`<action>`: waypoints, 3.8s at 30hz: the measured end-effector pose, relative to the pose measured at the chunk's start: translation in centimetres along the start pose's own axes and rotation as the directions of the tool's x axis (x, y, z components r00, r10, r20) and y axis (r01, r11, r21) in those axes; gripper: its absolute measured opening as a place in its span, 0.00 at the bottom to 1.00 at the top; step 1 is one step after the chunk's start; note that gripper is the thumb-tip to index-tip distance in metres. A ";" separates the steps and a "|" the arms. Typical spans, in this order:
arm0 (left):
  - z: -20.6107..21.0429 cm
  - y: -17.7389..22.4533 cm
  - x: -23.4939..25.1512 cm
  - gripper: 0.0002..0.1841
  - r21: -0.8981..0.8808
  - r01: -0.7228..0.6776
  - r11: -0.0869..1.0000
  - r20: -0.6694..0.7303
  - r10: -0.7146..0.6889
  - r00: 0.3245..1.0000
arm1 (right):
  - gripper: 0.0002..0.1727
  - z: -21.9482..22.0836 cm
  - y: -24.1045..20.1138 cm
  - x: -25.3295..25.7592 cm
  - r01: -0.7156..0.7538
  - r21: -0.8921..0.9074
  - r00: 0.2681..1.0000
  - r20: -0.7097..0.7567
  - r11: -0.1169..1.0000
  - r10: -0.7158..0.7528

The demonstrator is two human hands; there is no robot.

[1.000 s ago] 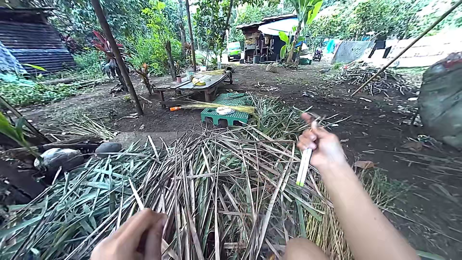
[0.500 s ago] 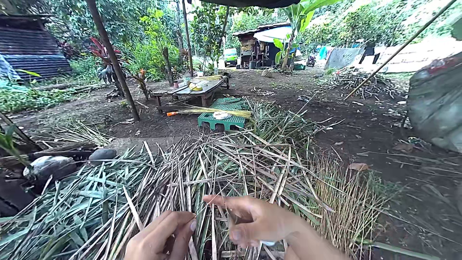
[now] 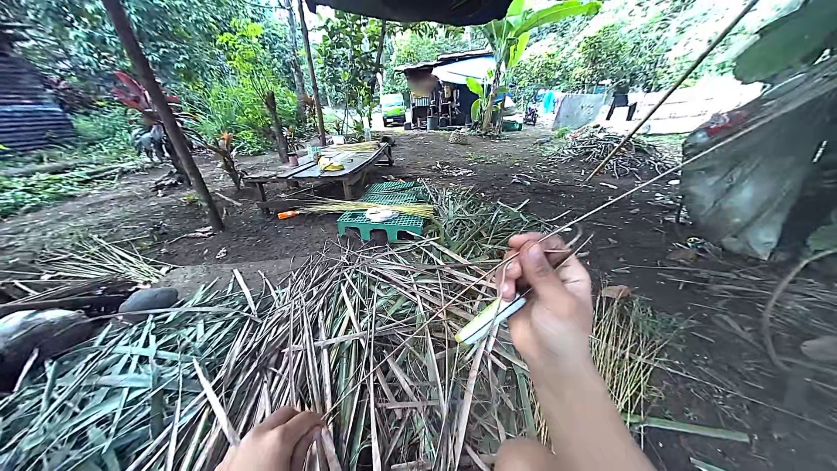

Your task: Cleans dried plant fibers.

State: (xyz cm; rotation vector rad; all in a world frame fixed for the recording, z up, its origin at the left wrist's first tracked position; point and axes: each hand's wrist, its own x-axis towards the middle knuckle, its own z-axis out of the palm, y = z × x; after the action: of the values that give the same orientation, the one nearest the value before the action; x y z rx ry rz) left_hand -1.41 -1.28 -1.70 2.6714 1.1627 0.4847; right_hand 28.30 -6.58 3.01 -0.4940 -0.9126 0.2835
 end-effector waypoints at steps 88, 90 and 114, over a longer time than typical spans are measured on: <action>1.8 3.2 0.9 0.03 -0.302 -0.616 0.727 -0.708 0.262 0.656 | 0.19 0.6 3.1 -6.6 -0.632 0.018 0.690 0.469 0.775 0.551; 2.3 3.3 1.5 0.05 -0.260 -0.642 0.722 -0.720 0.298 0.627 | 0.21 1.4 2.7 -7.6 -0.637 0.028 0.636 0.582 0.770 0.506; 0.0 3.2 -0.8 0.04 -0.455 -0.606 0.652 -0.802 -0.006 0.597 | 0.24 -4.0 5.9 -1.7 -0.654 0.093 0.752 0.184 0.751 0.633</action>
State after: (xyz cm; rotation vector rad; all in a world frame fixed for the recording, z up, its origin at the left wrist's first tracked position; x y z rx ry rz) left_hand 0.24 -4.03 -0.90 1.9377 0.3564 1.8365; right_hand 30.44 -3.41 -3.28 -0.6461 -0.8213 1.0337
